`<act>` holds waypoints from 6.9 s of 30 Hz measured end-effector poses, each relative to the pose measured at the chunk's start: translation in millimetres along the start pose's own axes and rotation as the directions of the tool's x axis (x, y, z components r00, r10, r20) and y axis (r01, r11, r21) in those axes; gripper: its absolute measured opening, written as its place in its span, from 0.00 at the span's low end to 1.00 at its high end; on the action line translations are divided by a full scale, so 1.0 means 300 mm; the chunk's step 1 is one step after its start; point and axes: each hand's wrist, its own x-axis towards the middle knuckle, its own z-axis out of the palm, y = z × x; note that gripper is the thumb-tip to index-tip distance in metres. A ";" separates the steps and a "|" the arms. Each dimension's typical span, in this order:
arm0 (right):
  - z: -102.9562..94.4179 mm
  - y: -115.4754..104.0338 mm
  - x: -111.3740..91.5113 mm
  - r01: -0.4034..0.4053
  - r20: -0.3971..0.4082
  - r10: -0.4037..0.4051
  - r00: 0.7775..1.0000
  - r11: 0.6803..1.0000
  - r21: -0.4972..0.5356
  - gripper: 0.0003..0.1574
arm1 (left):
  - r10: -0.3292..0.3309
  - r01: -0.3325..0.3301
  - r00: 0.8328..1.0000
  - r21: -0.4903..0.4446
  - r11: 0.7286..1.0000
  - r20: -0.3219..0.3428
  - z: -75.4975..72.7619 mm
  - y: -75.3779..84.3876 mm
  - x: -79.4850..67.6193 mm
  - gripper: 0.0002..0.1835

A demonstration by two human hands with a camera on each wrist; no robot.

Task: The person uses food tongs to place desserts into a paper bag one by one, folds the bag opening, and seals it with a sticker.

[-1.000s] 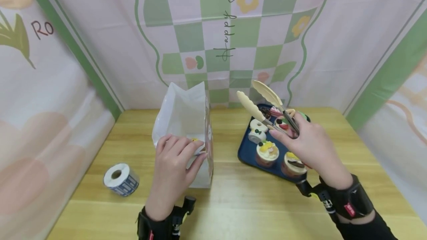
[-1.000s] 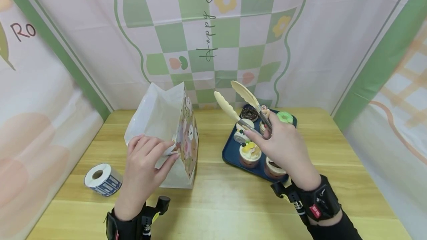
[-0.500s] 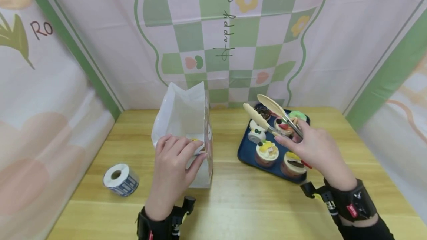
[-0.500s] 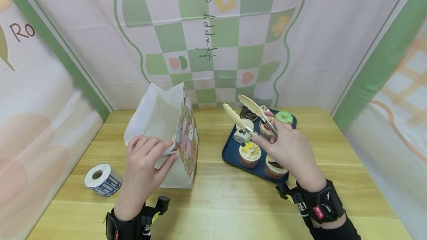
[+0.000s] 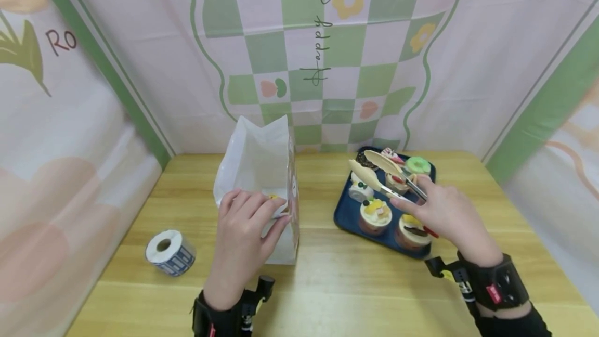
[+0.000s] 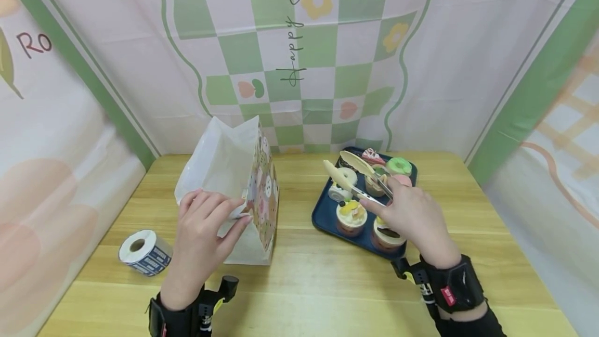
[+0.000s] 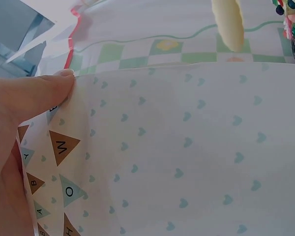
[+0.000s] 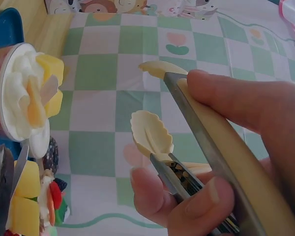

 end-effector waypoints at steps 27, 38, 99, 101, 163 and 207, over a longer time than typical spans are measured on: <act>0.084 0.064 0.054 -0.024 0.090 0.026 0.996 0.999 -0.026 0.58 | 0.006 -0.006 1.000 -0.003 1.000 -0.011 0.004 -0.004 -0.003 0.12; 0.087 0.066 0.067 -0.014 0.137 0.017 0.990 1.000 -0.021 0.52 | -0.009 0.009 1.000 0.001 1.000 0.002 0.002 -0.003 -0.004 0.13; 0.005 0.027 0.135 0.060 0.239 -0.049 0.970 0.997 -0.040 0.64 | 0.001 -0.001 1.000 0.010 1.000 -0.004 0.001 0.002 0.002 0.12; -0.001 0.028 0.134 0.056 0.235 -0.045 0.971 0.998 -0.041 0.66 | 0.001 -0.001 1.000 0.011 1.000 -0.005 0.002 0.001 0.002 0.12; -0.157 -0.344 -0.084 0.349 -0.381 -0.282 0.881 0.930 0.118 0.23 | 0.008 -0.008 1.000 0.007 1.000 -0.019 0.005 0.002 0.009 0.13; -0.089 -0.344 -0.112 0.332 -0.348 -0.259 0.901 0.927 0.171 0.25 | 0.000 0.000 1.000 0.004 1.000 0.002 0.004 0.005 0.010 0.13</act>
